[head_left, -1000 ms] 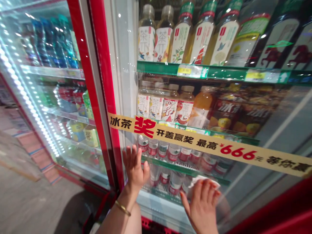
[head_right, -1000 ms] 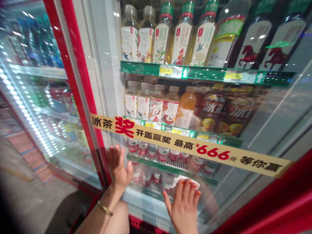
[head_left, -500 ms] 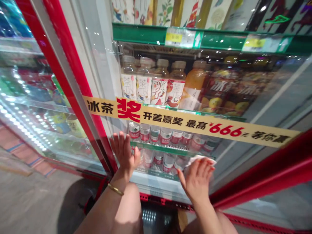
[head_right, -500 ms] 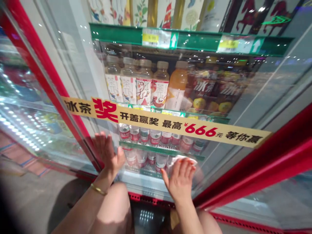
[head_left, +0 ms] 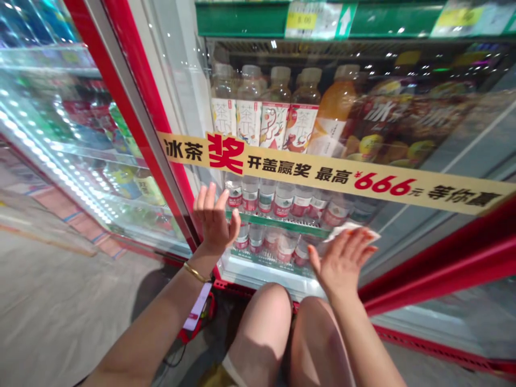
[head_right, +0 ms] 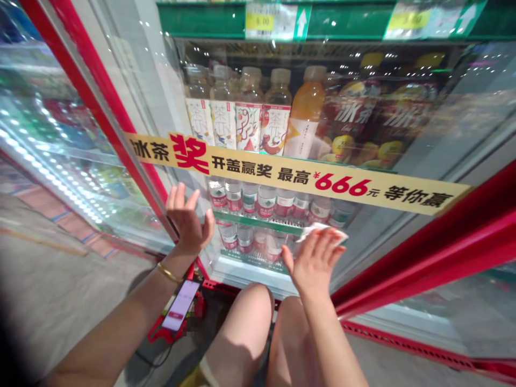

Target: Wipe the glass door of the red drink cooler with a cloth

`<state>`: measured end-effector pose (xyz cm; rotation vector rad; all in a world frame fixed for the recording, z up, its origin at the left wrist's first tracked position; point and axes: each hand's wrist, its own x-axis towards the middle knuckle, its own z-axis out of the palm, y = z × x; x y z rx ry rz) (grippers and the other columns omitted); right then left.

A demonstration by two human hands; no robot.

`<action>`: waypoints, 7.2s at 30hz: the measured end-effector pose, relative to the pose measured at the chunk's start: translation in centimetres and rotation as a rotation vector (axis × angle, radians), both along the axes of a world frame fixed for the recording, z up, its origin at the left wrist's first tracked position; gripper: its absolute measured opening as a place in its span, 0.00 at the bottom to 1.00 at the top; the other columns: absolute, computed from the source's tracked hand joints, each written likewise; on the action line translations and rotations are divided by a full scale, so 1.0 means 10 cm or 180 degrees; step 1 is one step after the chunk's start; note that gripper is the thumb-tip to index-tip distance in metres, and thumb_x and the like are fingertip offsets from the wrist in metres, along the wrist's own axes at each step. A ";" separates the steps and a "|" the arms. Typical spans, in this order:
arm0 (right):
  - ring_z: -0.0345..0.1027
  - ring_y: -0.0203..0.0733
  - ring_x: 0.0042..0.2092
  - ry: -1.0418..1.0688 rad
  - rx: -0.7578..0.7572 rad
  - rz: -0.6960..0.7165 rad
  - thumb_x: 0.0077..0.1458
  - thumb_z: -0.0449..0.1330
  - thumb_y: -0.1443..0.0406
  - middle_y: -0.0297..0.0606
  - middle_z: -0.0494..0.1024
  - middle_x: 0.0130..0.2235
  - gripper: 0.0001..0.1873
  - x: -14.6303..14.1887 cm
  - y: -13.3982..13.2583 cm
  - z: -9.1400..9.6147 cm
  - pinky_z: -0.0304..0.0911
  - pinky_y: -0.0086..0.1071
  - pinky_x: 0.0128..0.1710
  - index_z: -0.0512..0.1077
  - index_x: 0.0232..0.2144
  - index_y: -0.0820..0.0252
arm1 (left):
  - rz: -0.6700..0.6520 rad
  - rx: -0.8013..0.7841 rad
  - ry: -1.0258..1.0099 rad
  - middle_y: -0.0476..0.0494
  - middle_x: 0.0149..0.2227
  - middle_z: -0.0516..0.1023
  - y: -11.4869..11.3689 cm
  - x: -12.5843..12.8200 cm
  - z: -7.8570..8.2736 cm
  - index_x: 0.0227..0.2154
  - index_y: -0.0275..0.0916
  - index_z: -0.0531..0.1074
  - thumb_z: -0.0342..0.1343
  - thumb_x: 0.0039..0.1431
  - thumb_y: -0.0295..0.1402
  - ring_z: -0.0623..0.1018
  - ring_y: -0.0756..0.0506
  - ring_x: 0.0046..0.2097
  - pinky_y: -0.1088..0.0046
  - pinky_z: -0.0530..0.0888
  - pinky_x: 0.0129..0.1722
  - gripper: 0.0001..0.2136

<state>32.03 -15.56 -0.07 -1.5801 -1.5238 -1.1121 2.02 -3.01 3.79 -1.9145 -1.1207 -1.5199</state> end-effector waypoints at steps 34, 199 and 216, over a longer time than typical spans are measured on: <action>0.20 0.73 0.81 0.1225 0.0883 -0.0454 0.74 0.48 0.54 0.62 0.25 0.81 0.48 0.11 0.20 0.69 0.40 0.86 0.71 0.27 0.79 0.72 | 0.0003 0.0714 0.0217 0.34 0.80 0.56 0.27 0.14 -0.04 0.78 0.45 0.52 0.60 0.66 0.29 0.52 0.30 0.81 0.37 0.51 0.80 0.40; 0.32 0.60 0.83 0.0340 0.0456 0.0331 0.69 0.57 0.48 0.51 0.50 0.80 0.48 -0.89 0.49 -1.13 0.47 0.62 0.79 0.47 0.80 0.66 | -0.0305 0.0644 0.0110 0.59 0.81 0.46 0.09 0.49 1.86 0.76 0.47 0.58 0.45 0.76 0.49 0.46 0.37 0.82 0.40 0.40 0.83 0.30; 0.34 0.49 0.83 -0.0119 0.0281 0.0485 0.71 0.51 0.48 0.36 0.46 0.81 0.45 -1.05 0.41 -1.61 0.30 0.46 0.82 0.48 0.80 0.62 | -0.0150 0.0360 0.0357 0.44 0.82 0.43 0.04 0.35 -1.18 0.80 0.50 0.45 0.58 0.65 0.30 0.45 0.34 0.83 0.38 0.43 0.82 0.44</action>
